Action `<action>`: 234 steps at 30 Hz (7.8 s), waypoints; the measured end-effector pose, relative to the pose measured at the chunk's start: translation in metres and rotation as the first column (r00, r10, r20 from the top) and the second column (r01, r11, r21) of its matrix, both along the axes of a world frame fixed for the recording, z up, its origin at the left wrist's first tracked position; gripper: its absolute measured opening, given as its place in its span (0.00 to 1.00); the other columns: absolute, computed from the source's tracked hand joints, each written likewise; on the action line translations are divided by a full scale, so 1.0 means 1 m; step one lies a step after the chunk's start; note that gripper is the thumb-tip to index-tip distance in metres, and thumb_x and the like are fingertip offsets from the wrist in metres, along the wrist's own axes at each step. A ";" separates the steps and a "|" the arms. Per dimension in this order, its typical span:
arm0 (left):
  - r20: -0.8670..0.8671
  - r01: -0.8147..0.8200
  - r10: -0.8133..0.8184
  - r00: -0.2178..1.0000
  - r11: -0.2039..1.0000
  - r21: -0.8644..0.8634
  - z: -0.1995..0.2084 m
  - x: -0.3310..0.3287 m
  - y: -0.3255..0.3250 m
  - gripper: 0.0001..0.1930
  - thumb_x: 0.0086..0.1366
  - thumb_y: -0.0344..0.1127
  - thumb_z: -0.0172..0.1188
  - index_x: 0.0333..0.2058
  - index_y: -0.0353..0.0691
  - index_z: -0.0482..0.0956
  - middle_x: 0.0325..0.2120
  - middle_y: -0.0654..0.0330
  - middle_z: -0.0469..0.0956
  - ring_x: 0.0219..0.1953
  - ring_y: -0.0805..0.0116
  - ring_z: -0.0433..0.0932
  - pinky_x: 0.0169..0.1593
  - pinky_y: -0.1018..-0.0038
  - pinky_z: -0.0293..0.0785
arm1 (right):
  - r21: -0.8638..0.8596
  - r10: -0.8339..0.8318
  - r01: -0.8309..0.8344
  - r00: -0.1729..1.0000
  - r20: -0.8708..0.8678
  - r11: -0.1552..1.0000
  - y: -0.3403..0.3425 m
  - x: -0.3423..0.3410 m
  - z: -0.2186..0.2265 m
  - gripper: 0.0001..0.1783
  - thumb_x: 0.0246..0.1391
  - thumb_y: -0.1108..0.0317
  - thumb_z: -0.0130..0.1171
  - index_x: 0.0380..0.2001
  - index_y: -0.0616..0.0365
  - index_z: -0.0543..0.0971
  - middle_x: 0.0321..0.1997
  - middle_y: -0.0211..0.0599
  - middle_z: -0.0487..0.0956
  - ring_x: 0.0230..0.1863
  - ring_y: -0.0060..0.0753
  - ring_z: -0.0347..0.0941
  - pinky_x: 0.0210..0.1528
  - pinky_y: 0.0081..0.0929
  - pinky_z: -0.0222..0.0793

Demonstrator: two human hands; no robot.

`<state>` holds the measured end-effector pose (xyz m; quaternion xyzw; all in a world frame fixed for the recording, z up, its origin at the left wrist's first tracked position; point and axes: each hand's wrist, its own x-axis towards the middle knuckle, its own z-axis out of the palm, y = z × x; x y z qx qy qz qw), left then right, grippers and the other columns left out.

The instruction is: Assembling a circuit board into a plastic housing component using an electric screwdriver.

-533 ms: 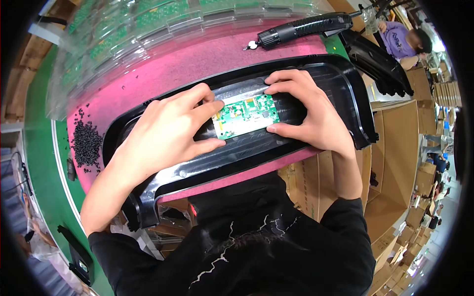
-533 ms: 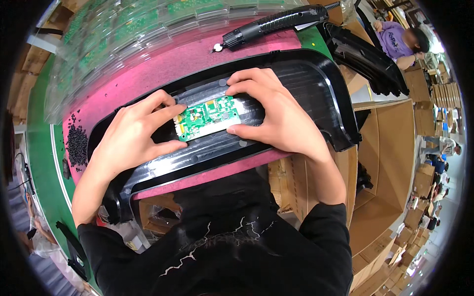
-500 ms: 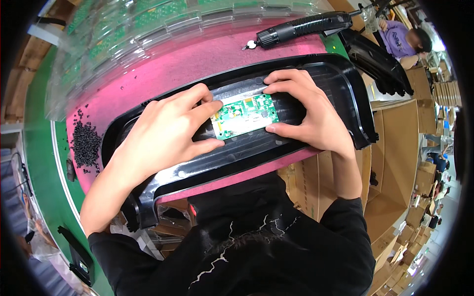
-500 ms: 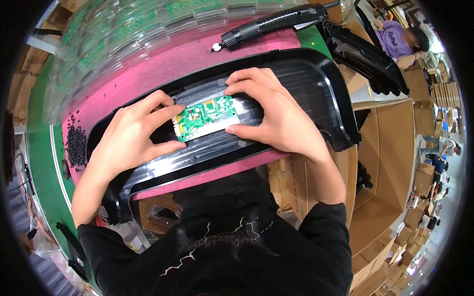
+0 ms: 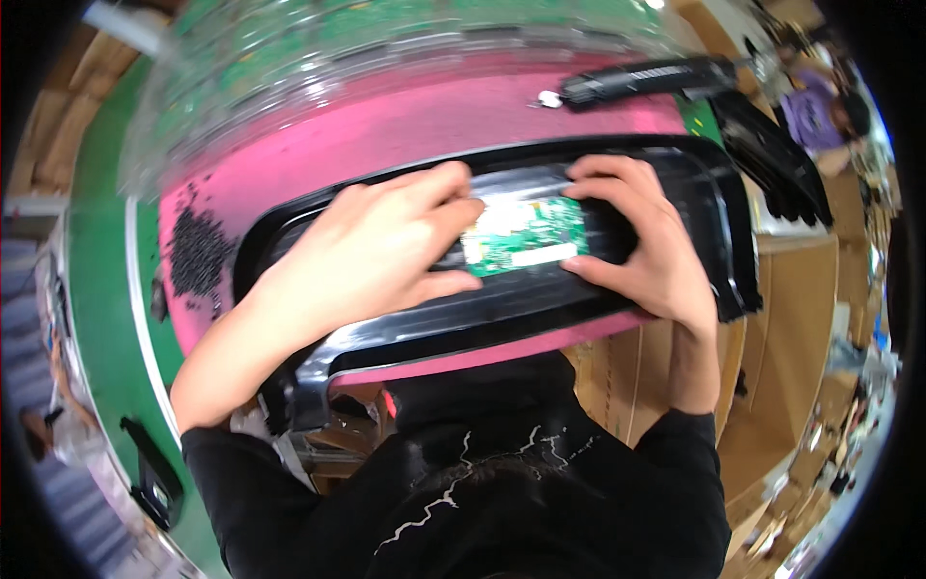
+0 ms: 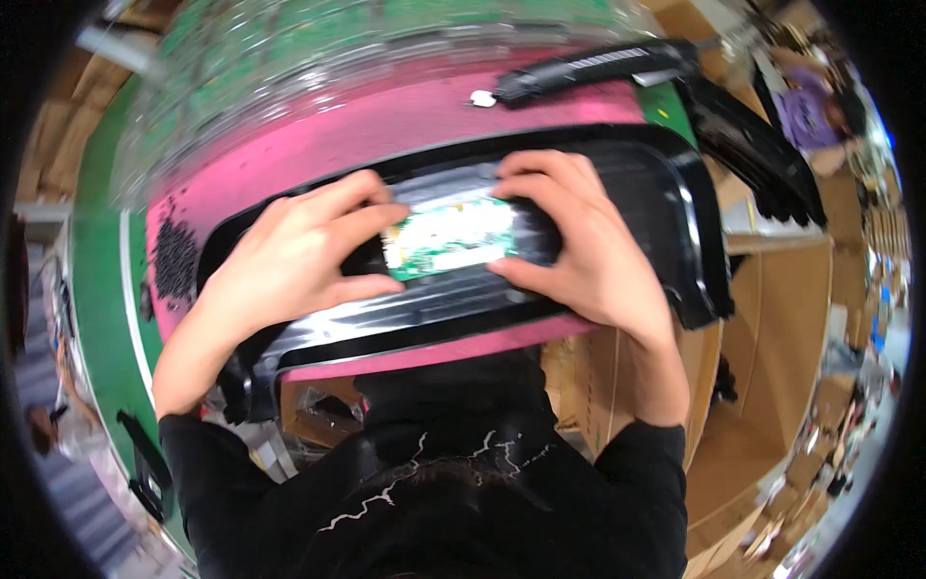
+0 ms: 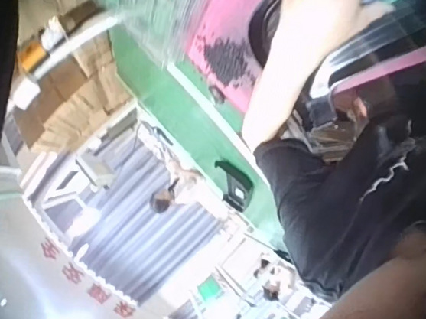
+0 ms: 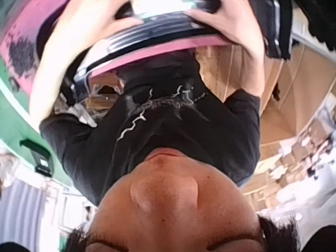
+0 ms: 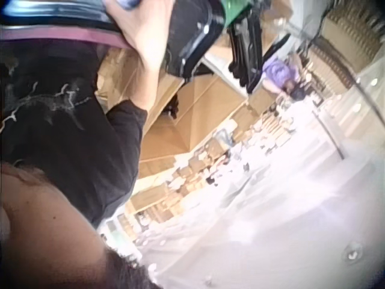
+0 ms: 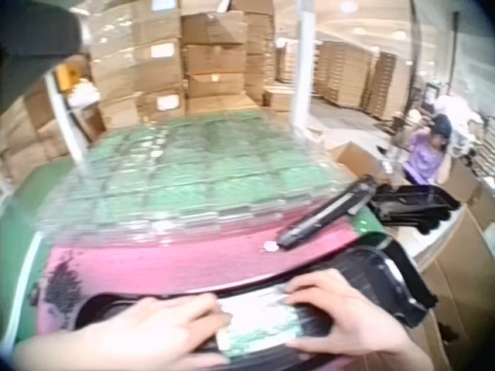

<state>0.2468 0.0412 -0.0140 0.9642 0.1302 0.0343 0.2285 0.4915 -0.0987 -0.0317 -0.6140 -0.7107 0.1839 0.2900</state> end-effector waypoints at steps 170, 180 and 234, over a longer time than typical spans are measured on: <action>0.264 0.150 -0.123 0.957 0.985 -0.082 -0.001 -0.013 0.004 0.04 0.60 0.26 0.63 0.30 0.30 0.80 0.35 0.54 0.84 0.28 0.55 0.82 0.33 0.67 0.77 | 0.467 0.520 -0.229 0.390 -0.760 0.854 0.038 -0.019 0.063 0.30 0.59 0.39 0.49 0.44 0.58 0.74 0.25 0.25 0.72 0.23 0.20 0.65 0.34 0.23 0.61; 0.459 0.051 0.106 0.882 0.947 -0.317 0.008 -0.008 0.003 0.07 0.56 0.22 0.68 0.35 0.32 0.84 0.26 0.57 0.84 0.22 0.72 0.80 0.26 0.77 0.74 | 0.653 0.644 -0.108 0.346 -0.682 0.750 0.019 -0.041 0.080 0.31 0.43 0.44 0.68 0.41 0.56 0.71 0.26 0.22 0.74 0.24 0.17 0.70 0.32 0.19 0.65; 0.502 -0.280 0.232 0.834 0.960 0.022 -0.002 -0.006 0.016 0.10 0.66 0.35 0.58 0.29 0.32 0.77 0.27 0.47 0.78 0.37 0.45 0.78 0.41 0.54 0.74 | 0.204 0.276 -0.187 0.594 -0.756 0.961 0.066 -0.076 0.063 0.36 0.55 0.33 0.51 0.40 0.62 0.72 0.22 0.30 0.71 0.22 0.23 0.65 0.30 0.24 0.63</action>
